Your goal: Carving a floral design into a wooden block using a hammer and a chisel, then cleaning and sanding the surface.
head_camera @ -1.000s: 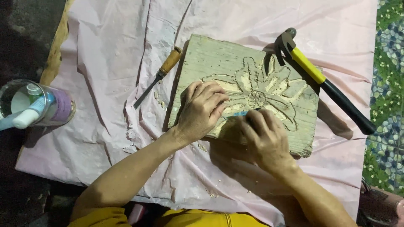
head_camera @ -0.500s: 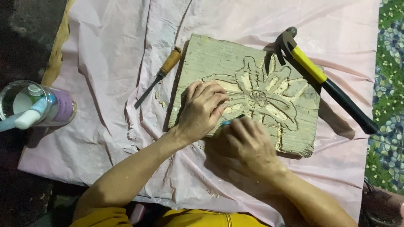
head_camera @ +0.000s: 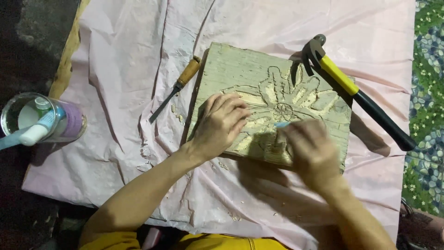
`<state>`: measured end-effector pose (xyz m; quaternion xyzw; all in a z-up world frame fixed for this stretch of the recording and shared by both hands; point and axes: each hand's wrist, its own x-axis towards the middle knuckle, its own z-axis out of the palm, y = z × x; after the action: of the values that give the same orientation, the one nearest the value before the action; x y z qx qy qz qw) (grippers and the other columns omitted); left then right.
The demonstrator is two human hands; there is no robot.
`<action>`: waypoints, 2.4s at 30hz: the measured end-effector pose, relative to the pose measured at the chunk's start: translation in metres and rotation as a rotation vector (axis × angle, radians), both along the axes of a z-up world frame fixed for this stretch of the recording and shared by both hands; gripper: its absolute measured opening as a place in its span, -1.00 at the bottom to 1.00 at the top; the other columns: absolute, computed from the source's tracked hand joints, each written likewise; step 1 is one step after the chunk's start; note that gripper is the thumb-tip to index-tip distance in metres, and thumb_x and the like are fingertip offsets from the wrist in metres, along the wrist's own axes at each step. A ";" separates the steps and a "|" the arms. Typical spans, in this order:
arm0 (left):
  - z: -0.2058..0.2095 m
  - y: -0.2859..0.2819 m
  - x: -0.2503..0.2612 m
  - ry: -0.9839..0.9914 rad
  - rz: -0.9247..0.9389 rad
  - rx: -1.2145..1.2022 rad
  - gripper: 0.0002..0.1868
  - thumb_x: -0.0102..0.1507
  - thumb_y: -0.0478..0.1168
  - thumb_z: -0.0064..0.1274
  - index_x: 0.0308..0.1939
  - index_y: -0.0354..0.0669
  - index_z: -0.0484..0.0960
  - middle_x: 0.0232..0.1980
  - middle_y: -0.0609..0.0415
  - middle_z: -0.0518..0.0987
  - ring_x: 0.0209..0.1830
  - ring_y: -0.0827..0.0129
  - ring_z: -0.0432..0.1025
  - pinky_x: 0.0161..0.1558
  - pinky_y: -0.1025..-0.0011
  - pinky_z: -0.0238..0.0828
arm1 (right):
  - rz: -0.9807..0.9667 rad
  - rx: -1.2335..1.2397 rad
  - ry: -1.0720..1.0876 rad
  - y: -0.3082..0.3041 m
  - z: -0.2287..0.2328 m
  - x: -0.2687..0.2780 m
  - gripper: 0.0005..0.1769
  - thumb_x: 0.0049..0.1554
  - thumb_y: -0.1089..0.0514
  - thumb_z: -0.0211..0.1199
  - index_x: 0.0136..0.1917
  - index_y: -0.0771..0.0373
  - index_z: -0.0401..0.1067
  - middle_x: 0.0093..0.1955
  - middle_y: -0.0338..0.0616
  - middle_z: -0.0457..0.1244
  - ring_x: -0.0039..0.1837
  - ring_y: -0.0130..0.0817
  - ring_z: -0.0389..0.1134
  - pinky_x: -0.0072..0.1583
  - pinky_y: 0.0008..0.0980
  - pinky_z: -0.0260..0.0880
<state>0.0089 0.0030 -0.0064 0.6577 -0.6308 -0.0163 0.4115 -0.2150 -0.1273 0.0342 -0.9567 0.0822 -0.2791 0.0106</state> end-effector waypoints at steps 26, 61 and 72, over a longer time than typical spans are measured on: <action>0.044 0.006 -0.003 -0.035 -0.113 0.415 -0.50 0.07 -0.03 0.35 -0.01 -0.05 0.49 0.26 0.02 0.22 0.46 0.05 -0.02 0.47 -0.13 -0.39 | -0.184 0.742 -0.326 -0.041 0.018 -0.011 -0.68 0.23 0.72 0.17 0.18 0.54 0.48 0.17 0.09 0.29 -0.08 -0.37 0.16 -0.07 -0.49 0.15; 0.050 0.019 0.039 0.155 -0.479 0.527 -0.30 -0.04 -0.34 0.11 0.22 -0.07 0.37 0.58 -0.07 0.02 0.63 -0.06 -0.41 0.52 -0.15 -0.71 | 0.058 0.001 0.201 0.031 0.022 0.023 -0.65 0.04 0.22 0.34 0.13 0.21 0.53 0.15 -0.03 0.25 0.19 -0.11 0.25 0.25 -0.11 0.38; 0.050 0.020 0.042 0.185 -0.509 0.519 -0.21 -0.09 -0.53 -0.10 0.25 -0.04 0.34 0.59 -0.06 0.03 0.65 -0.02 -0.38 0.53 -0.11 -0.74 | -0.210 -0.139 0.068 -0.025 0.013 -0.012 -0.78 0.29 0.39 0.34 0.07 0.10 0.67 0.08 -0.09 0.37 0.09 -0.24 0.28 0.07 -0.29 0.45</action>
<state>0.0510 0.0228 0.0436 0.5579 -0.7090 -0.3368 0.2693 -0.2270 -0.1521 0.0476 -0.9501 0.1628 -0.2513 -0.0877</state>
